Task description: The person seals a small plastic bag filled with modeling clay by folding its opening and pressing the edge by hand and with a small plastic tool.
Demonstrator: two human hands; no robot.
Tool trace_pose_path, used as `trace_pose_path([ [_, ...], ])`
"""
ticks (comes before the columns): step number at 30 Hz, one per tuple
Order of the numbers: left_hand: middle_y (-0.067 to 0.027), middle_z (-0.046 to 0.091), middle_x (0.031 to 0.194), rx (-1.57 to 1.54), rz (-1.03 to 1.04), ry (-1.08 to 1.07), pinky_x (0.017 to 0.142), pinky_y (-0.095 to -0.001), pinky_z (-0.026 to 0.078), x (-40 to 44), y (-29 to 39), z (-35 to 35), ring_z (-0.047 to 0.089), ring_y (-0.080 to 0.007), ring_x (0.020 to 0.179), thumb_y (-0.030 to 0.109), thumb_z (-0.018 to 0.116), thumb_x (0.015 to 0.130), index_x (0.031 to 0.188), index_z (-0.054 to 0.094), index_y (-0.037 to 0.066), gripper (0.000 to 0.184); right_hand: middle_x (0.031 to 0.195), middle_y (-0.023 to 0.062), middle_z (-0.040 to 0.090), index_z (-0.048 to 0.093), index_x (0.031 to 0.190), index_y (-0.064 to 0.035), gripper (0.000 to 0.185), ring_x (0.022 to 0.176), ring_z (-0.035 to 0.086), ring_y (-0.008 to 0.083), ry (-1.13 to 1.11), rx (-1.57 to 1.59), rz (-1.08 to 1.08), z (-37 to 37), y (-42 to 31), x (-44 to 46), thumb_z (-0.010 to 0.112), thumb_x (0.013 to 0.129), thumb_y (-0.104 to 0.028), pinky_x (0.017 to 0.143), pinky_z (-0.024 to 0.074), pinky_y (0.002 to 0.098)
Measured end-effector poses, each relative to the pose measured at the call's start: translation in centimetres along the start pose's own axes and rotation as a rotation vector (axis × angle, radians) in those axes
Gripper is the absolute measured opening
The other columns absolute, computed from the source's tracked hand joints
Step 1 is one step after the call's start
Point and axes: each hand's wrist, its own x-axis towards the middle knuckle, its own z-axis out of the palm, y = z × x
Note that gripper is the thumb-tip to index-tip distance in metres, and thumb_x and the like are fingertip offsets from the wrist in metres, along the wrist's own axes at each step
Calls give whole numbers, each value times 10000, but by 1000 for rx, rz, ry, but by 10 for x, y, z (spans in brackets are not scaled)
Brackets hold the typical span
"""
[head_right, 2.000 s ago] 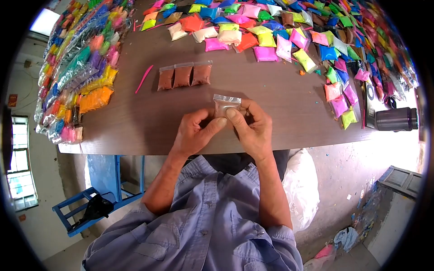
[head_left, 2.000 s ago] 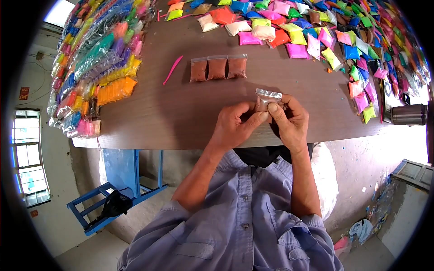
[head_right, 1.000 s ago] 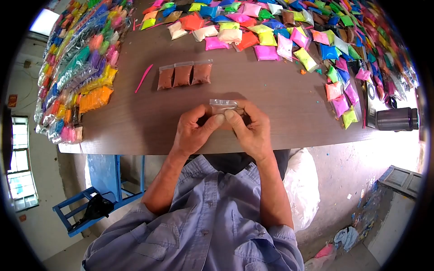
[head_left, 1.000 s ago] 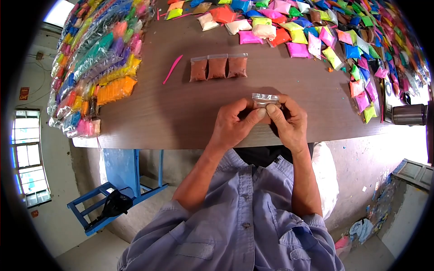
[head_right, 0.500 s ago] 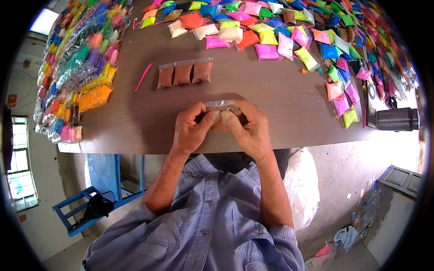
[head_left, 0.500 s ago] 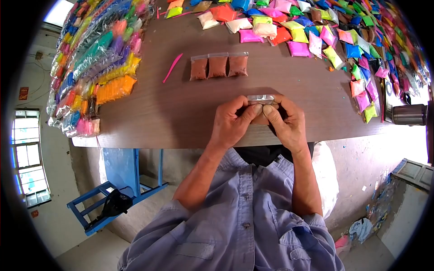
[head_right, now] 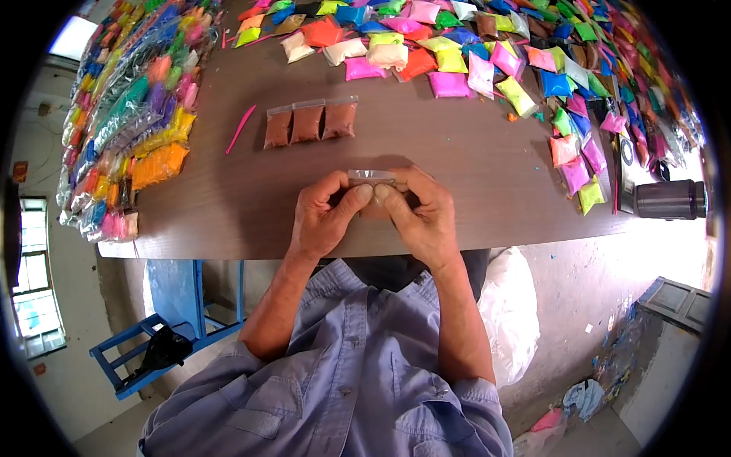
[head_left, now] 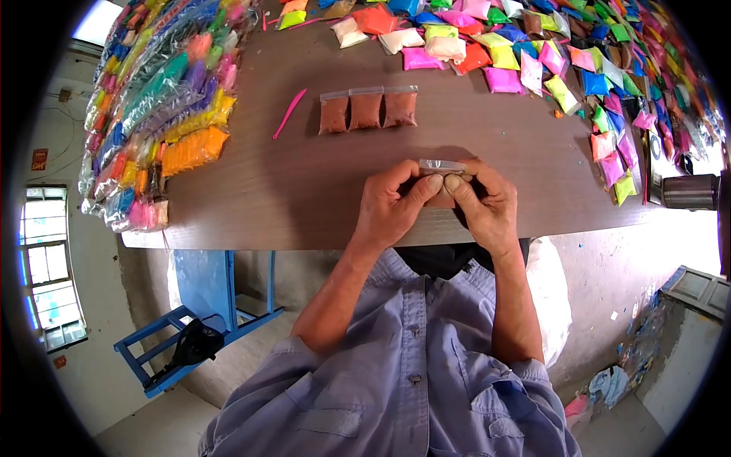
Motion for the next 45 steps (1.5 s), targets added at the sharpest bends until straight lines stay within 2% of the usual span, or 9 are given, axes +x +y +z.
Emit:
trace_pose_path([
  [5,53,577,715,26,39,17,581,-222,400,0,-2,1,460,-11,692,196,746,1018,888,671,7,242,878,32,692,707,1121,34,144,795,640,81,-33,37,47,-1,-2,-1,702,989,-24,742,503,246],
  [10,52,640,786,-67,28,23,626,-212,440,1,10,3,517,-13,736,209,734,1031,1005,725,1,210,861,40,702,703,1111,33,132,783,656,86,2,33,35,2,-4,0,698,993,-26,723,512,246],
  [13,51,642,799,-167,-70,35,638,-205,416,1,16,7,504,-17,741,241,746,1024,993,723,5,239,859,45,708,701,1090,31,107,778,676,95,-5,14,26,1,-3,-1,692,992,-11,713,519,249],
  [21,28,683,810,-69,2,39,638,-215,471,0,4,1,558,-19,750,178,733,1028,1021,731,-15,193,866,67,722,696,1075,35,88,787,726,126,-31,30,2,4,-8,1,682,996,-1,724,541,261],
  [27,35,672,817,-64,10,69,654,-208,459,-1,6,6,543,-17,755,175,731,1025,1008,718,-2,179,875,54,722,693,1102,41,121,812,718,96,-33,1,-55,4,-4,1,687,1006,-31,666,515,235],
  [35,-14,674,773,70,49,-56,635,-260,489,-1,12,4,555,-43,715,142,719,1010,973,707,-13,160,819,-18,641,737,1093,11,117,675,534,55,90,32,-43,2,7,-3,704,1006,-60,600,450,224],
  [39,-29,667,759,88,41,-22,625,-267,488,0,0,-1,557,-46,706,128,708,1011,973,706,-7,141,821,-15,641,732,1112,18,158,701,556,62,77,-8,-122,4,12,1,728,1002,-96,614,460,233],
  [41,-29,666,755,86,26,-27,626,-268,491,-1,-1,-2,562,-47,708,131,709,1012,975,707,-5,141,826,-7,649,728,1120,29,196,721,568,67,47,41,26,3,8,-2,741,1000,-126,632,474,239],
  [45,-44,673,745,-31,39,6,626,-276,501,-3,13,10,572,-48,704,156,746,984,948,692,-6,175,825,-7,655,726,1119,39,189,725,571,63,88,1,-13,5,6,-4,729,1008,-113,634,478,237],
])
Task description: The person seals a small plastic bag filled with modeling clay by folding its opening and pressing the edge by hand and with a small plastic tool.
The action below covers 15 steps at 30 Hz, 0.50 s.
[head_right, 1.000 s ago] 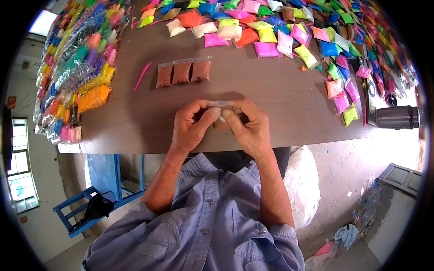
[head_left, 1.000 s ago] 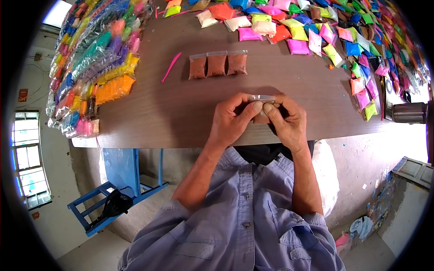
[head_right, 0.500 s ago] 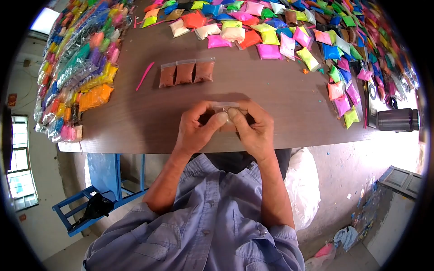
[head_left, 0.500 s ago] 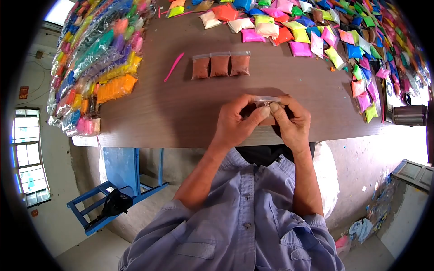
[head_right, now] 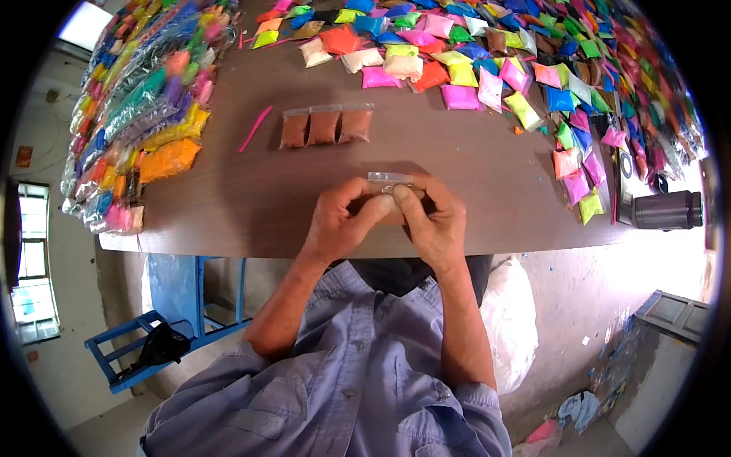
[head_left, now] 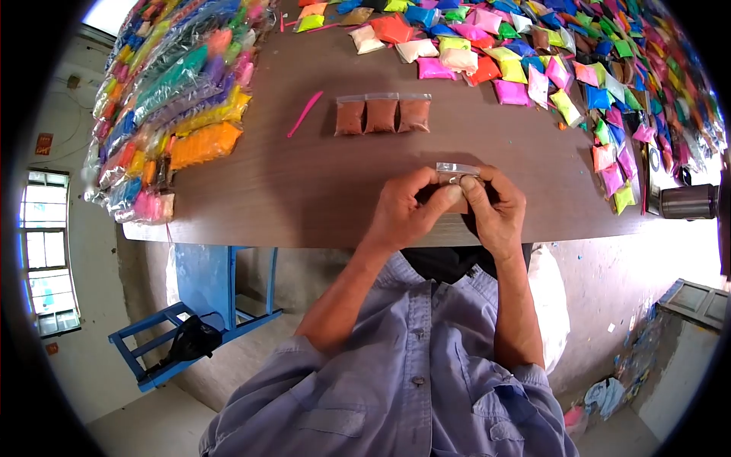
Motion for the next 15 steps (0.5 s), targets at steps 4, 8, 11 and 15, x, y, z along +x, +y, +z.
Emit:
trace_pose_path([
  [4,-65,685,749,73,9,-46,626,-292,506,0,-2,-1,588,-63,689,160,777,947,942,685,-5,188,822,-14,653,727,1085,44,147,714,568,54,80,65,19,-1,3,-1,703,1024,-87,628,471,226],
  [8,-83,682,744,90,55,-2,626,-302,507,0,-22,-2,595,-81,673,140,774,940,950,685,-7,173,822,-13,649,708,1123,48,174,714,571,55,29,47,8,1,1,0,706,1024,-95,632,476,221],
  [11,-100,686,747,31,66,40,624,-309,506,1,-23,-4,599,-95,665,134,773,938,949,676,-11,174,834,-10,654,692,1155,51,200,724,579,56,-15,65,40,4,-2,-1,704,1023,-99,644,483,217],
  [15,-107,716,784,56,-14,12,648,-304,521,2,-16,-4,626,-101,688,139,777,939,987,688,-11,180,862,-4,669,694,1154,52,198,763,595,58,-10,75,27,5,-5,1,706,1016,-91,674,495,219],
])
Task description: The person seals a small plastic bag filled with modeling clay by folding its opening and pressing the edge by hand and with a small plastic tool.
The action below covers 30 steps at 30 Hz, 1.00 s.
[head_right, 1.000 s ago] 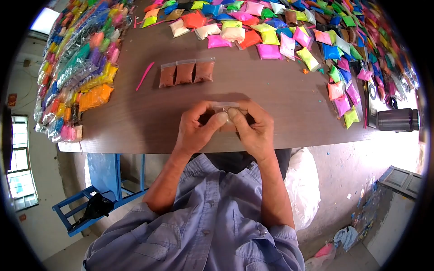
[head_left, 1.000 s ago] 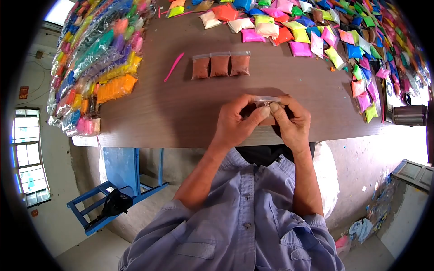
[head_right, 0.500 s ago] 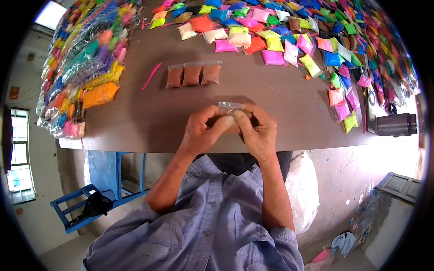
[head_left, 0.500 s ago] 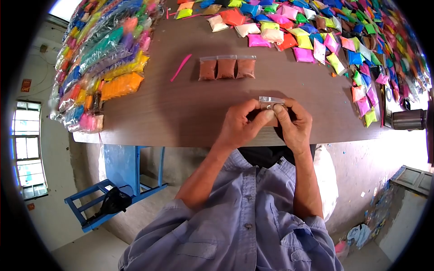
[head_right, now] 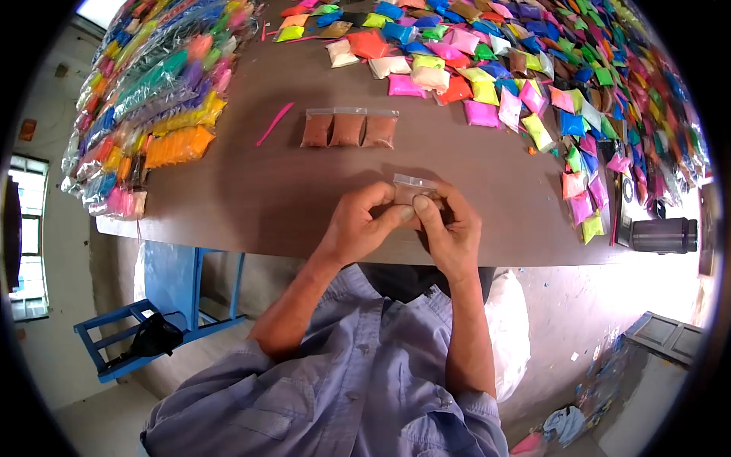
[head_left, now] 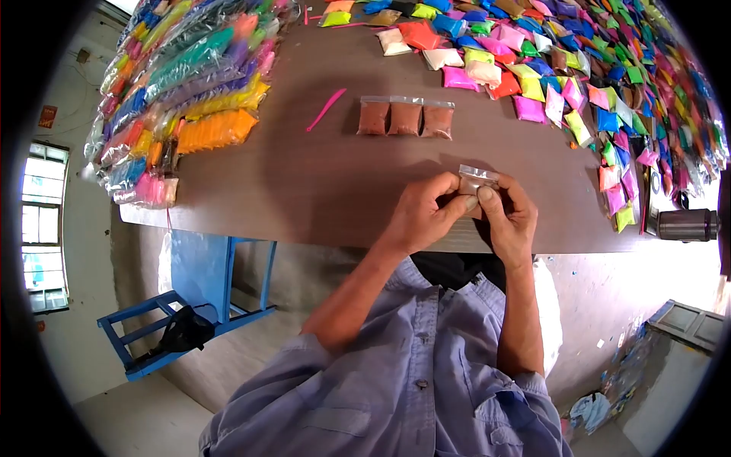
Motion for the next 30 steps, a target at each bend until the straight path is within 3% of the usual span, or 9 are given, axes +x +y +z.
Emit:
trace_pose_path([
  [5,-39,752,926,-65,22,-4,773,-246,552,-9,16,-11,670,-57,869,83,752,964,1135,719,-14,200,872,-8,677,720,1129,43,161,776,594,60,66,-142,-4,-19,4,-3,708,988,-34,689,487,228],
  [9,15,747,926,213,-64,304,751,-243,548,-3,7,-72,645,-39,831,177,802,944,1121,752,28,236,866,-6,683,736,1095,47,136,795,599,57,128,-177,97,-37,-9,-10,700,981,-18,695,488,233],
  [11,-44,737,813,444,22,473,687,-306,565,10,-1,-111,657,-87,744,229,822,917,1074,750,66,237,893,1,700,732,1114,58,157,809,613,67,103,-300,134,-49,-13,-14,699,989,-30,708,501,237],
  [13,-73,752,846,661,153,562,708,-355,577,25,-13,-149,709,-176,756,250,820,910,1080,753,65,261,903,19,715,724,1132,63,189,808,625,84,131,-294,195,-50,-22,-16,703,982,-51,725,518,254],
  [15,-116,764,906,748,119,572,750,-386,584,43,-43,-187,736,-255,817,266,820,903,1084,751,58,284,887,51,715,723,1145,48,223,796,632,103,118,-559,91,-51,-28,-16,717,965,-84,726,531,277],
  [19,-134,757,963,881,136,549,786,-392,571,62,-56,-212,727,-283,865,293,802,920,1085,746,51,298,985,125,713,682,1212,25,294,830,697,196,189,-673,-73,-51,-24,-20,720,957,-116,746,560,327],
  [20,-135,753,976,935,103,522,785,-395,565,65,-57,-216,724,-291,874,293,788,934,1083,743,50,288,1105,139,701,672,1238,16,312,871,708,211,201,-752,-122,-54,-21,-23,725,955,-103,733,565,323],
  [21,-135,753,976,910,103,495,785,-395,565,69,-58,-214,724,-291,874,293,788,934,1083,743,50,288,1171,130,687,673,1243,14,323,872,697,185,259,-631,4,-52,-25,-31,736,940,-76,696,548,291],
  [30,-152,742,998,1043,161,508,793,-431,548,65,-52,-213,704,-364,910,227,673,1021,1056,729,50,188,1152,141,693,727,1090,45,209,858,680,158,358,-718,-282,-58,5,-50,749,890,-7,650,521,252],
])
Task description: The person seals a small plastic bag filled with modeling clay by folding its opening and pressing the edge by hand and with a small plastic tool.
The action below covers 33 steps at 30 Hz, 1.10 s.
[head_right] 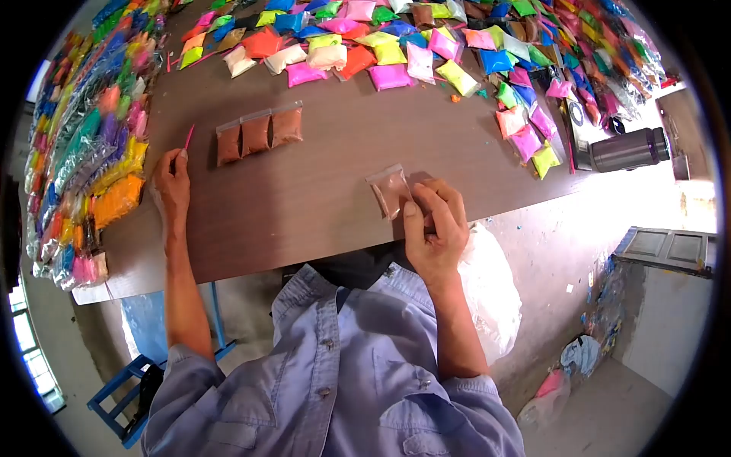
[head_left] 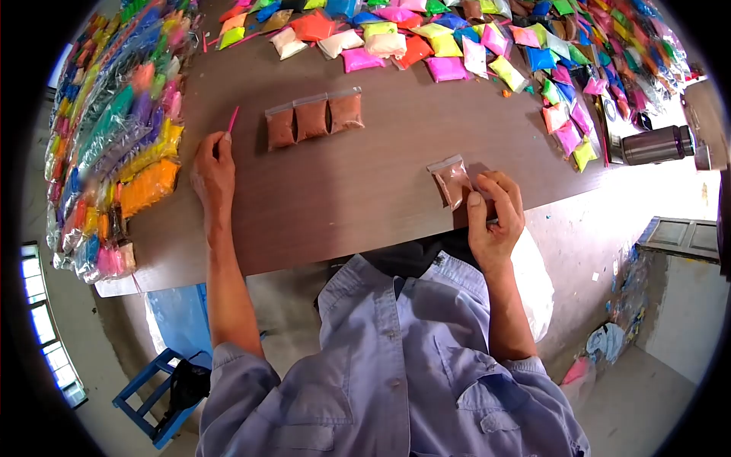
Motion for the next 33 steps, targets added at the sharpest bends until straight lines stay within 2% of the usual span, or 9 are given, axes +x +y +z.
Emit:
trace_pose_path([
  [2,-156,746,1017,7,-2,2,804,-429,551,0,0,1,708,-365,929,228,667,1025,1063,734,52,193,1108,155,704,742,1042,42,186,874,690,211,108,22,-88,9,7,-4,757,863,-3,695,546,286],
  [3,-160,750,1035,9,-3,7,816,-426,554,0,-1,1,711,-366,947,230,661,1028,1070,739,53,198,1108,155,704,742,1042,42,186,874,690,211,109,28,-84,12,7,-4,757,863,-3,695,546,286],
  [5,-160,755,1047,15,-9,4,823,-424,557,1,-2,0,715,-366,959,230,658,1030,1079,744,53,203,1070,161,709,753,1021,36,186,875,694,279,136,-35,-188,17,7,-3,760,841,-10,749,566,334],
  [8,-156,764,1056,25,-10,17,831,-420,562,1,-4,2,723,-360,967,228,653,1032,1089,753,52,210,1041,161,714,767,995,27,190,880,694,308,143,-77,-204,17,6,-2,776,812,-21,785,572,363],
  [19,-177,768,1020,44,8,39,799,-421,578,3,-13,6,739,-353,909,189,665,1012,1083,761,38,192,1029,146,728,781,971,8,205,856,697,284,165,-70,-257,18,10,-2,796,773,-40,742,566,353],
  [25,-190,743,920,144,140,91,768,-470,571,5,-8,6,713,-405,851,184,669,1004,1068,758,34,186,1035,135,746,779,959,-11,200,853,709,285,177,-79,-251,14,8,-3,806,764,-45,740,570,354],
  [28,-199,725,881,300,155,2,745,-485,555,14,-14,-5,696,-425,826,181,677,995,1028,750,23,177,1052,136,751,783,965,-15,203,871,719,292,168,-66,-230,14,9,-4,806,764,-28,751,576,366],
  [31,-217,719,874,173,180,-34,727,-494,541,19,0,-14,690,-427,805,176,688,984,970,742,6,179,1051,138,746,785,977,-10,213,880,720,290,179,-35,-239,15,9,-5,800,765,-14,755,576,366],
  [33,-227,714,864,96,98,-153,738,-499,541,26,2,-18,685,-433,790,173,695,974,932,739,-7,190,1047,139,741,782,979,-5,213,882,717,288,180,-28,-234,13,8,-5,798,767,-15,757,574,363],
])
